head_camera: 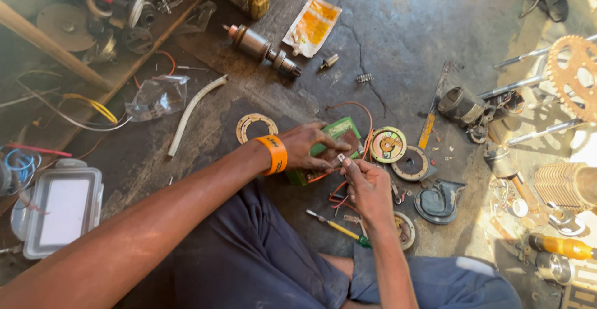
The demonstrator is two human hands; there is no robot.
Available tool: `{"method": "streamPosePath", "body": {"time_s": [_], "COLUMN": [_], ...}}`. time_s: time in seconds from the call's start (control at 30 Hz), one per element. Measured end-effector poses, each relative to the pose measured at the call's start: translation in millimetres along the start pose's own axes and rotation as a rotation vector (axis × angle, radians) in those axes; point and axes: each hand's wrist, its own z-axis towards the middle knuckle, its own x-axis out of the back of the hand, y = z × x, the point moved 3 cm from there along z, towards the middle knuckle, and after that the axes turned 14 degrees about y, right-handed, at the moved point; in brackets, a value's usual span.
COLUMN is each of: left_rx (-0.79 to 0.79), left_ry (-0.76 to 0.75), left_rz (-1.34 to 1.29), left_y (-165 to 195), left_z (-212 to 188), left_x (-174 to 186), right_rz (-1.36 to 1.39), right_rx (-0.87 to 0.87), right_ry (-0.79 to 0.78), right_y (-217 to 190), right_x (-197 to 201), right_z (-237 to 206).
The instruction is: The person sits on the floor and uses a screwdriver to adjust small screws on a circular electrical component. They then connect wires from a green battery to the component and use a metal file to scrape the battery terminals.
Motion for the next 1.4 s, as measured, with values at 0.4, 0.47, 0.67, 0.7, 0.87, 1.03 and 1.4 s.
{"method": "streamPosePath", "body": {"time_s": [0.4,0.47,0.67,0.7,0.87,1.03,1.4], "left_rx": [-0.031,-0.011,-0.165,-0.111,-0.024,-0.047,-0.034], "left_ry": [0.003,-0.018,0.081,0.056,0.028,0.033,0.043], "left_rz": [0.022,0.015,0.013,0.025,0.002,-0.005,-0.019], "left_y": [-9,-10,-7,-9,-11,-8,-5], "left_z": [5,5,5,7,5,2,3], "left_x": [-3,-5,-3,-3,-5,-4,0], "right_rz": [-0.107,-0.039,-0.117,-0.121,-0.060,-0.231,-0.170], "right_rx": [-0.041,-0.051,0.139,0.114,0.032,0.274,0.148], "right_ry": [-0.051,-0.064,0.055,0.026,-0.020,0.022,0.074], "right_y": [-5,-5,-12,-10,8,10,10], "right_x": [-2,-3,2,0,-9,2,-6], "right_z": [-2,-5,1,1,-10,-1,-4]}}
